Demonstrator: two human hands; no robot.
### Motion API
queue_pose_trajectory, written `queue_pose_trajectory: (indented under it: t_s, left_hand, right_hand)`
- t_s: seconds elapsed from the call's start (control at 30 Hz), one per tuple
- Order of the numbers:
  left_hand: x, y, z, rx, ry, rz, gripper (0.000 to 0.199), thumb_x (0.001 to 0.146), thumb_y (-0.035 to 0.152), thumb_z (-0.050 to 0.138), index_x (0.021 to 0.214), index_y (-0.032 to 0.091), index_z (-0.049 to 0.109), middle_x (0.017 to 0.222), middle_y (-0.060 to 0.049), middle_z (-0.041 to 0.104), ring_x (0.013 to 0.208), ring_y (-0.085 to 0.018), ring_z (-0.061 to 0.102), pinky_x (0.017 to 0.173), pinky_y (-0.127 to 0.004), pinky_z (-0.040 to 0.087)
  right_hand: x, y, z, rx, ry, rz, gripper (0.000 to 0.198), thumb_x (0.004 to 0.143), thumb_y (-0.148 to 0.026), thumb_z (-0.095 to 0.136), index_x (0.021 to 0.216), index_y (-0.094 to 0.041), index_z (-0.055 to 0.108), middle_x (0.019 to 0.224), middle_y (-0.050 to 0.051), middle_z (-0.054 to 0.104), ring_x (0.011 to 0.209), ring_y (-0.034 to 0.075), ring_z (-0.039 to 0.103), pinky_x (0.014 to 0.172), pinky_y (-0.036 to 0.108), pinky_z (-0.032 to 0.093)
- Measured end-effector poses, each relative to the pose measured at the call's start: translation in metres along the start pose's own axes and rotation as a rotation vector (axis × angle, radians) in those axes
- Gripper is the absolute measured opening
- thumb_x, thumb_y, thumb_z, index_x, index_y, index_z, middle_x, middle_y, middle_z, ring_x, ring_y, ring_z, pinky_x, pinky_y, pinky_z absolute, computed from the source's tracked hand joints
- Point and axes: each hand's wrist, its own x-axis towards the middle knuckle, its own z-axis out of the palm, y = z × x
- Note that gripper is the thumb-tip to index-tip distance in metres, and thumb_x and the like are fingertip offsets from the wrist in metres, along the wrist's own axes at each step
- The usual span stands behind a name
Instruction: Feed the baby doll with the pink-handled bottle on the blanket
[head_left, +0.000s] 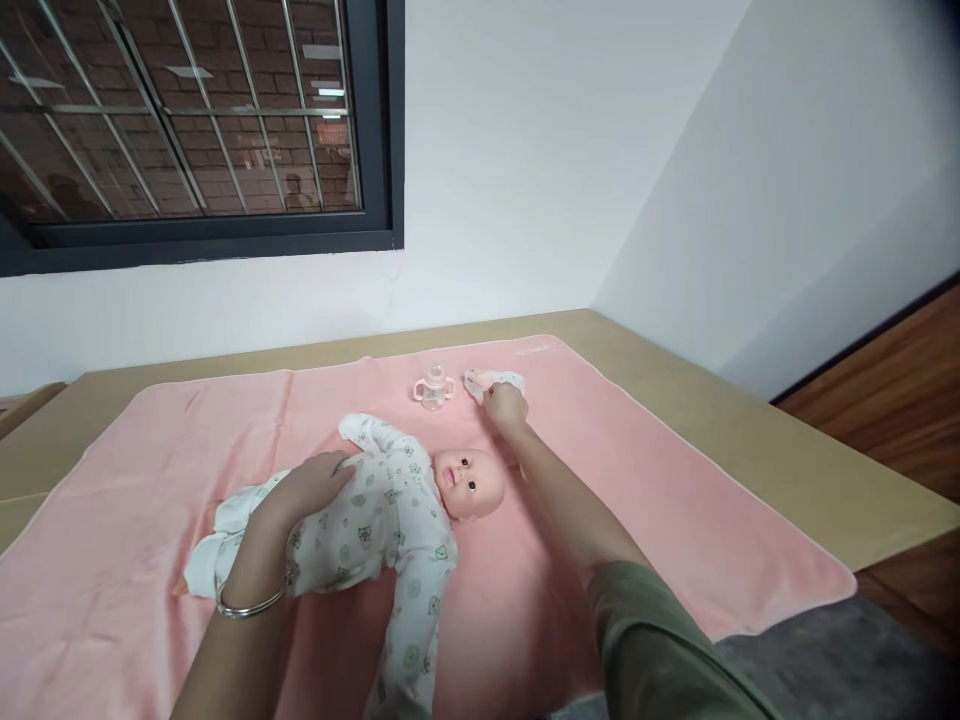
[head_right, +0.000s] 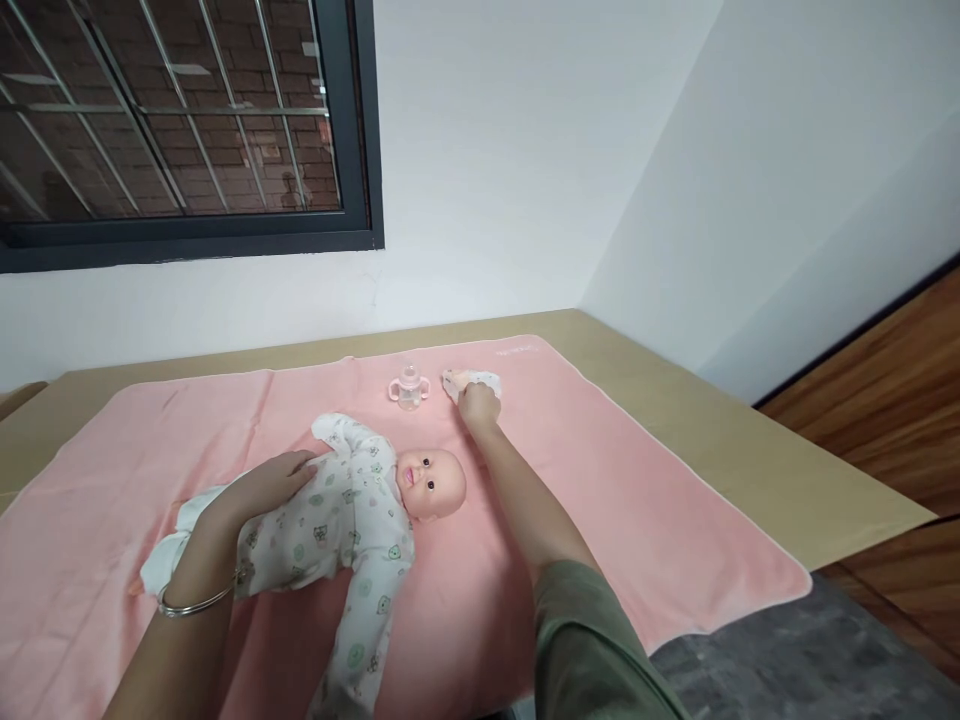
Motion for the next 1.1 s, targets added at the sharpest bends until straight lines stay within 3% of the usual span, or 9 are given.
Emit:
queue_pose_trajectory:
  t_s: [0.17,0.43,0.57,0.63,0.7,0.8,0.9,1.0,1.1]
  left_hand:
    - [-0.002,0.003,-0.001,-0.002,0.001,-0.009,0.058,0.108,0.047,0.032,0.139,0.017,0.070,0.156,-0.018,0.073,0.141,-0.038,0.069,0.115,-0.049,0.054]
    - [0.002,-0.002,0.002,0.012,0.024,0.014,0.054,0.107,0.047,0.033,0.128,0.018,0.073,0.151,-0.018,0.076,0.138,-0.038,0.072,0.113,-0.050,0.056]
    - [0.004,-0.005,0.004,0.011,0.020,0.027,0.055,0.107,0.047,0.032,0.130,0.017,0.073,0.153,-0.019,0.074,0.140,-0.038,0.071,0.115,-0.050,0.055]
    - [0.005,-0.006,0.004,0.005,0.020,0.031,0.056,0.107,0.048,0.032,0.132,0.018,0.072,0.154,-0.019,0.074,0.140,-0.038,0.071,0.115,-0.050,0.055]
    - [0.006,-0.007,0.005,-0.004,0.020,0.027,0.057,0.107,0.049,0.032,0.135,0.018,0.071,0.156,-0.018,0.073,0.141,-0.038,0.070,0.115,-0.051,0.055]
    - [0.007,-0.009,0.006,-0.013,0.021,0.031,0.057,0.108,0.049,0.032,0.137,0.020,0.071,0.157,-0.017,0.073,0.141,-0.038,0.070,0.115,-0.051,0.055]
    - [0.007,-0.009,0.006,-0.015,0.022,0.035,0.057,0.107,0.048,0.033,0.138,0.019,0.071,0.156,-0.017,0.074,0.140,-0.038,0.071,0.115,-0.050,0.055]
    - [0.006,-0.010,0.006,-0.014,0.033,0.045,0.058,0.107,0.049,0.034,0.140,0.019,0.071,0.156,-0.017,0.074,0.140,-0.038,0.071,0.115,-0.050,0.056]
    - [0.006,-0.010,0.006,-0.007,0.046,0.056,0.057,0.107,0.049,0.035,0.137,0.019,0.073,0.156,-0.018,0.074,0.140,-0.038,0.072,0.114,-0.049,0.057]
  right_hand:
    - [-0.007,-0.008,-0.002,-0.042,-0.014,-0.003,0.047,0.110,-0.020,0.041,0.128,-0.010,0.083,0.137,0.021,0.079,0.123,0.030,0.076,0.088,0.032,0.051]
    - [-0.061,-0.017,-0.026,-0.133,-0.042,-0.081,0.041,0.109,-0.026,0.050,0.122,-0.008,0.085,0.133,0.020,0.080,0.125,0.031,0.075,0.084,0.032,0.045]
    - [-0.085,0.006,-0.052,-0.122,-0.061,-0.029,0.041,0.111,-0.036,0.049,0.118,-0.016,0.085,0.123,0.013,0.084,0.110,0.025,0.078,0.070,0.030,0.036]
    - [-0.100,0.026,-0.059,-0.122,-0.059,-0.008,0.038,0.108,-0.031,0.049,0.110,-0.018,0.085,0.120,0.011,0.083,0.106,0.024,0.077,0.068,0.030,0.034]
    - [-0.119,0.046,-0.053,-0.110,-0.078,-0.017,0.038,0.106,-0.025,0.048,0.102,-0.017,0.085,0.120,0.012,0.081,0.106,0.023,0.075,0.070,0.031,0.036]
    - [-0.146,0.070,-0.026,-0.154,0.013,-0.192,0.036,0.109,-0.031,0.055,0.126,-0.017,0.084,0.136,0.014,0.076,0.128,0.028,0.069,0.097,0.032,0.045]
    - [-0.159,0.082,-0.001,-0.280,0.015,-0.196,0.041,0.111,-0.031,0.052,0.139,-0.016,0.078,0.140,0.016,0.076,0.131,0.031,0.067,0.098,0.036,0.042]
    - [-0.149,0.083,0.001,-0.305,-0.043,-0.172,0.039,0.109,-0.021,0.050,0.132,-0.017,0.080,0.131,0.016,0.082,0.128,0.030,0.070,0.096,0.037,0.040]
    - [-0.122,0.076,-0.018,-0.251,-0.036,-0.147,0.041,0.104,-0.013,0.049,0.126,-0.020,0.083,0.123,0.012,0.085,0.120,0.026,0.074,0.095,0.035,0.039]
